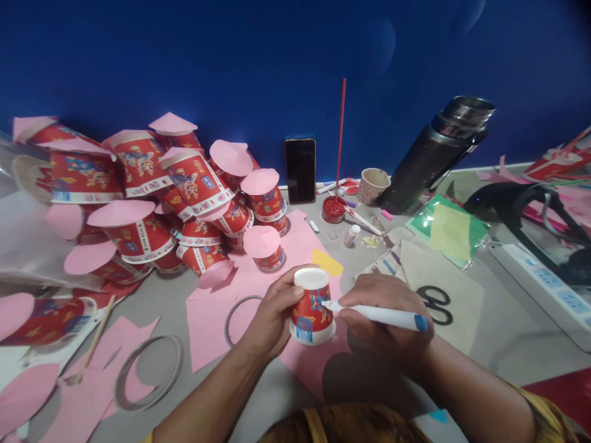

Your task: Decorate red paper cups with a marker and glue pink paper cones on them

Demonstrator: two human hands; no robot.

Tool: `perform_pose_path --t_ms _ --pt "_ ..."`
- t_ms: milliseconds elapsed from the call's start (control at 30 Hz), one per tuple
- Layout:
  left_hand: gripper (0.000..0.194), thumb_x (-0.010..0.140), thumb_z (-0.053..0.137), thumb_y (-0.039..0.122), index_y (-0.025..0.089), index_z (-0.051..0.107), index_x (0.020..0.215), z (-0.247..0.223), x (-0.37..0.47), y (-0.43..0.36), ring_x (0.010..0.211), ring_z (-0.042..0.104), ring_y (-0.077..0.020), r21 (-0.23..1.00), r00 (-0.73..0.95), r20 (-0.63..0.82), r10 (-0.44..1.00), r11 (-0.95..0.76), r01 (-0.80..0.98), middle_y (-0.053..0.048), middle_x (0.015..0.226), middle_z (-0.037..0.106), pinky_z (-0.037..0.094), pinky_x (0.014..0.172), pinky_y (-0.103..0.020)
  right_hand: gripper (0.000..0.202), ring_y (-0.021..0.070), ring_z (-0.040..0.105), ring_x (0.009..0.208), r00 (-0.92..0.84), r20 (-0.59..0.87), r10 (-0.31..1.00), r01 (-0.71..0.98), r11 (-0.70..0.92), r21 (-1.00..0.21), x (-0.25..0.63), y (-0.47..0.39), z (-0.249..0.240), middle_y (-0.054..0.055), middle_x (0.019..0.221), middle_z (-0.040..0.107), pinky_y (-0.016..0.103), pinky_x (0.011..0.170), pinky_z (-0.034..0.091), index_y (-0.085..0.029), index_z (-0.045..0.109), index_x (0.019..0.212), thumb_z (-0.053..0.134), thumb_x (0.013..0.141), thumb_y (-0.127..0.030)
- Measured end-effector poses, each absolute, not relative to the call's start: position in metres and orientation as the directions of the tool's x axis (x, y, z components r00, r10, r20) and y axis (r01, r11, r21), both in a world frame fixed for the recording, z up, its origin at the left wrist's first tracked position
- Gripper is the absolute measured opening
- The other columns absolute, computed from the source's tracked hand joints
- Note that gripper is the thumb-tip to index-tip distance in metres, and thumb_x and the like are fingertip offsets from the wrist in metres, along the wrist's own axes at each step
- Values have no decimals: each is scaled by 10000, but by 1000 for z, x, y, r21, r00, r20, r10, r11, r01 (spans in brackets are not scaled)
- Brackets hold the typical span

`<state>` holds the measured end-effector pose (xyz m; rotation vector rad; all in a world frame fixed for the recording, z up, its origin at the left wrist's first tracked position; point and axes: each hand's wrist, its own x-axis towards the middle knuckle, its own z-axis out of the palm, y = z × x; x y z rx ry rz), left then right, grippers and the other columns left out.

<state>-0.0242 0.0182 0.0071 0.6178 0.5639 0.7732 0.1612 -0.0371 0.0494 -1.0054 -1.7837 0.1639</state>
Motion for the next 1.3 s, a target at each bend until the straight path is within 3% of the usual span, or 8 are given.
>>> perform_pose_path --t_ms 333,533,700,933,1133,1233,1300 --pt "488 739 860 357 138 776 1167 7 -27 19 1017 764 -330 683 569 -274 776 573 -453 -112 1004 824 575 940 -423 154 155 702 563 -80 734 675 531 652 -542 162 -38 52 18 663 750 268 573 534 -198 713 880 643 1011 -237" --pt "426 783 820 336 133 775 1154 1 -30 18 912 785 -311 610 554 -318 770 613 -502 -103 917 822 604 890 -431 115 206 768 691 12 720 694 672 527 -520 170 -45 50 31 787 797 307 640 581 -233 725 996 615 1002 -200" --pt "537 753 865 358 123 742 1220 2 -34 21 1054 773 -375 496 556 -370 744 665 -559 -128 991 825 569 1023 -548 174 189 777 722 15 706 708 706 492 -509 169 -42 47 13 805 798 282 691 600 -238 718 1011 595 972 -121" --pt "715 804 864 333 176 624 1459 18 -37 21 1259 707 -366 428 548 -290 785 618 -659 -127 1137 823 490 1156 -546 286 188 774 821 -84 711 698 613 599 -515 167 -33 49 48 920 778 273 725 605 -204 662 1170 612 912 -90" --pt "525 789 881 281 198 730 1284 30 -28 11 1206 719 -290 519 515 -230 826 551 -653 -113 1235 792 518 1117 -397 234 197 775 812 40 734 678 636 550 -542 172 -29 39 51 944 789 278 736 625 -230 666 1136 629 934 -119" --pt "519 730 931 287 199 744 1206 34 -29 3 1036 746 -245 654 516 -205 832 508 -560 -83 1142 796 567 989 -338 190 196 774 814 206 695 688 609 466 -642 176 -26 36 44 951 798 278 733 619 -232 699 1106 654 938 -157" --pt "584 692 962 327 217 731 1218 35 -33 1 956 742 -224 729 545 -192 817 490 -478 -67 1113 786 577 929 -325 138 194 766 802 282 615 736 495 437 -751 179 -23 35 52 953 798 275 701 609 -216 726 1062 663 940 -197"
